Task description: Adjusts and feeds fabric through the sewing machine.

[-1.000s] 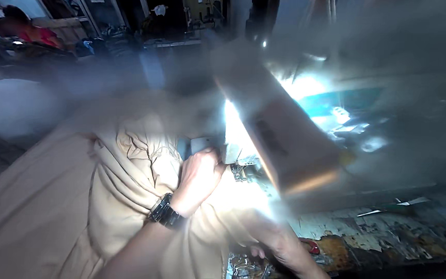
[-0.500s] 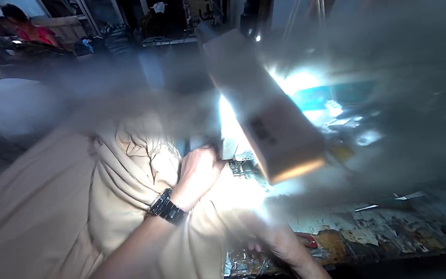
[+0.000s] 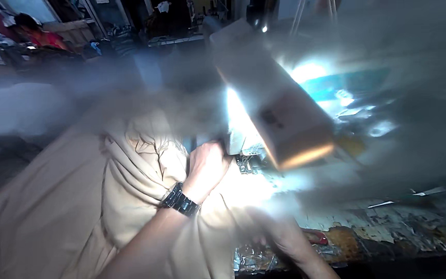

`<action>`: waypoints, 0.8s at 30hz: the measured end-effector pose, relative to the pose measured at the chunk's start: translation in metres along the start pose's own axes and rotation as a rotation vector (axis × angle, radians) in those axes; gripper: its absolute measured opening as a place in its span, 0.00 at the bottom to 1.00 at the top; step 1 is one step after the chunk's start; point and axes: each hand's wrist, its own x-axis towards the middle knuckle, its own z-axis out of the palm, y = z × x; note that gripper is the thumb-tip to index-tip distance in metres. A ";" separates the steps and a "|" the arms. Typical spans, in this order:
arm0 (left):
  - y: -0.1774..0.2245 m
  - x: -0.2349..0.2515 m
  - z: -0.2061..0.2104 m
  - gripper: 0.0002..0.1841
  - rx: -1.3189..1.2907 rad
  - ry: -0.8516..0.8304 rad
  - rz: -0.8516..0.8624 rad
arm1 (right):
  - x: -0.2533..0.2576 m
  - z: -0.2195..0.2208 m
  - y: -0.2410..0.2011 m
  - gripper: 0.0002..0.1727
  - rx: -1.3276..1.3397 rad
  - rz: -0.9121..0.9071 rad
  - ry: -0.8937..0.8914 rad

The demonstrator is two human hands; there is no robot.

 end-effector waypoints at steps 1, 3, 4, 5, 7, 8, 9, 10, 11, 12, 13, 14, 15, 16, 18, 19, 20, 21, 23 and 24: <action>-0.002 0.001 0.003 0.13 -0.009 0.010 0.010 | 0.000 0.000 0.000 0.21 0.003 0.001 0.002; -0.002 0.002 0.003 0.12 -0.023 -0.006 0.011 | -0.001 -0.001 0.001 0.21 0.009 0.006 -0.001; 0.000 0.003 0.000 0.12 -0.037 -0.028 -0.002 | 0.000 -0.001 0.001 0.21 0.012 0.007 -0.001; 0.002 0.003 -0.004 0.13 -0.045 -0.054 -0.017 | 0.000 -0.001 0.001 0.21 0.015 0.010 0.001; 0.002 0.003 -0.006 0.13 -0.044 -0.075 -0.017 | -0.001 0.001 0.000 0.20 0.013 0.019 0.016; 0.002 0.003 -0.005 0.13 -0.045 -0.084 -0.014 | -0.001 0.001 0.000 0.20 0.011 0.021 0.024; 0.001 0.003 -0.004 0.13 -0.046 -0.087 -0.009 | -0.003 0.001 0.000 0.20 0.013 0.020 0.031; 0.001 0.003 -0.003 0.13 -0.049 -0.085 -0.002 | -0.004 0.001 0.000 0.20 0.017 0.019 0.037; 0.001 0.003 -0.003 0.13 -0.053 -0.084 0.003 | -0.005 0.001 0.000 0.20 0.018 0.018 0.041; 0.001 0.003 -0.004 0.13 -0.054 -0.086 0.002 | -0.004 0.001 0.000 0.20 0.017 0.010 0.040; 0.002 0.003 -0.004 0.13 -0.056 -0.088 -0.001 | -0.004 0.001 0.000 0.20 0.019 0.009 0.039; 0.001 0.002 -0.004 0.14 -0.051 -0.093 0.003 | -0.005 0.001 0.000 0.20 0.025 0.013 0.043; 0.001 0.002 -0.004 0.14 -0.048 -0.098 0.004 | -0.005 0.002 0.000 0.20 0.037 0.023 0.053; 0.001 0.001 -0.004 0.13 -0.047 -0.094 0.007 | -0.006 0.003 -0.001 0.20 0.054 0.031 0.061; 0.001 0.001 -0.003 0.13 -0.036 -0.094 0.004 | -0.006 0.004 -0.001 0.20 0.069 0.032 0.072; 0.002 0.002 -0.003 0.13 -0.036 -0.095 -0.003 | -0.005 0.003 -0.001 0.20 0.065 0.028 0.075; 0.002 0.003 -0.003 0.13 -0.045 -0.095 -0.010 | -0.006 0.003 -0.001 0.20 0.057 0.023 0.075; 0.002 0.002 -0.004 0.13 -0.064 -0.101 -0.020 | -0.007 0.003 -0.001 0.20 0.046 0.022 0.071; 0.000 -0.004 -0.006 0.13 -0.112 -0.083 -0.009 | -0.011 0.002 -0.003 0.19 0.014 0.049 0.060; -0.003 -0.010 -0.007 0.15 -0.127 -0.070 0.007 | -0.014 0.002 -0.004 0.18 -0.012 0.073 0.049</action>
